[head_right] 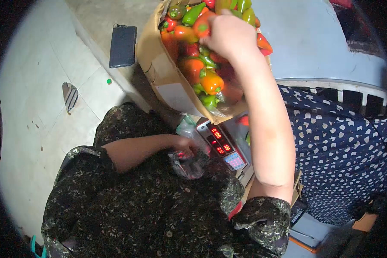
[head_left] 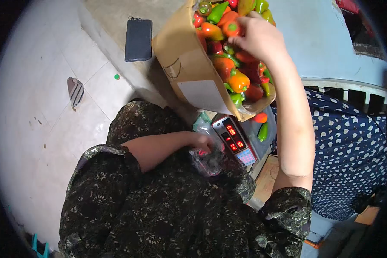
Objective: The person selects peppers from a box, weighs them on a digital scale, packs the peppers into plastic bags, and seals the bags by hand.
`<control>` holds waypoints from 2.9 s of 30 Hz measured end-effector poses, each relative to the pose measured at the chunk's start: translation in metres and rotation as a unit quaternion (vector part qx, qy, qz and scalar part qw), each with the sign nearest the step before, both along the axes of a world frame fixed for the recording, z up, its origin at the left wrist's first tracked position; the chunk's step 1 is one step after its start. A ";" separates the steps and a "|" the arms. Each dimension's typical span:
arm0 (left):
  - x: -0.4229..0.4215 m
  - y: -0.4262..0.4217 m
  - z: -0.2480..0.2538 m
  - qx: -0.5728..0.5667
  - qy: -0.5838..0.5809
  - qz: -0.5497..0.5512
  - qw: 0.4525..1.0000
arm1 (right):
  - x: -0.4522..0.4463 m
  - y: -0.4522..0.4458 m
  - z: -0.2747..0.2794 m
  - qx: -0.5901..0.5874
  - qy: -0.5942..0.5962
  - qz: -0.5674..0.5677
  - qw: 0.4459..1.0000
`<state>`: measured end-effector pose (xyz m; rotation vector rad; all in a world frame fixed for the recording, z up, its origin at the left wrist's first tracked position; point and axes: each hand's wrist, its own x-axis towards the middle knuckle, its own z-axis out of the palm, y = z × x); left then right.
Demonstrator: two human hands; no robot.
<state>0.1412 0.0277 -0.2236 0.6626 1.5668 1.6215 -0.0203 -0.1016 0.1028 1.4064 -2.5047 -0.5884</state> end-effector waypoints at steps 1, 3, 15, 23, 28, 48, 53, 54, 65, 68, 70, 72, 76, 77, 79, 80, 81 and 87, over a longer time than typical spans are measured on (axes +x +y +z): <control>-0.001 -0.006 0.013 -0.022 0.021 -0.009 1.000 | -0.004 0.001 0.000 -0.033 0.011 -0.028 0.999; 0.003 -0.006 0.019 -0.038 0.040 -0.004 0.998 | -0.019 0.005 0.001 -0.110 -0.008 -0.083 0.990; -0.004 0.001 0.007 -0.056 0.039 -0.006 0.998 | -0.055 0.070 0.015 -0.389 -0.677 -0.204 0.590; -0.002 0.004 0.000 -0.052 0.048 0.017 0.997 | -0.066 0.106 0.056 -0.438 -0.795 -0.046 0.417; -0.003 0.014 -0.020 -0.034 0.020 0.012 0.999 | -0.068 0.111 0.045 -0.435 -0.684 -0.147 0.568; -0.001 0.007 -0.013 -0.017 0.038 0.029 0.999 | -0.125 0.184 -0.011 -0.331 -0.312 -0.236 0.858; -0.002 0.014 -0.021 0.019 -0.044 0.000 0.999 | -0.100 0.189 0.022 -0.493 -0.440 -0.233 0.713; -0.002 0.013 -0.018 0.015 -0.039 0.001 0.999 | -0.100 0.191 0.024 -0.503 -0.448 -0.231 0.702; -0.001 0.002 -0.003 0.007 -0.003 0.021 1.000 | -0.099 0.166 -0.007 -0.100 -0.132 -0.146 0.975; 0.000 -0.005 0.012 -0.041 0.025 0.021 0.999 | -0.102 0.141 -0.027 -0.182 -0.062 -0.091 0.977; 0.002 0.006 -0.010 0.020 -0.005 0.034 0.999 | -0.107 0.131 -0.039 -0.201 -0.063 -0.071 0.975; 0.001 0.008 -0.013 0.039 -0.029 0.030 0.998 | -0.112 0.130 -0.039 -0.220 -0.119 -0.148 0.957; 0.000 0.000 -0.003 0.039 -0.041 0.004 0.998 | -0.151 0.172 -0.053 -0.366 -0.167 -0.130 0.906; -0.002 -0.001 0.002 0.023 -0.033 -0.002 0.999 | -0.148 0.177 -0.046 -0.485 -0.272 -0.176 0.812; -0.001 0.001 0.002 0.013 -0.032 -0.002 0.999 | -0.132 0.184 -0.025 -0.599 -0.404 -0.211 0.658; 0.000 0.004 -0.002 0.019 -0.040 0.002 0.999 | -0.125 0.187 -0.013 -0.613 -0.438 -0.206 0.625; 0.001 0.007 -0.006 0.024 -0.046 0.004 0.999 | -0.115 0.184 -0.003 -0.571 -0.485 -0.191 0.635; -0.003 0.010 -0.011 0.018 -0.031 0.001 0.999 | -0.119 0.135 -0.018 -0.330 -0.300 -0.163 0.880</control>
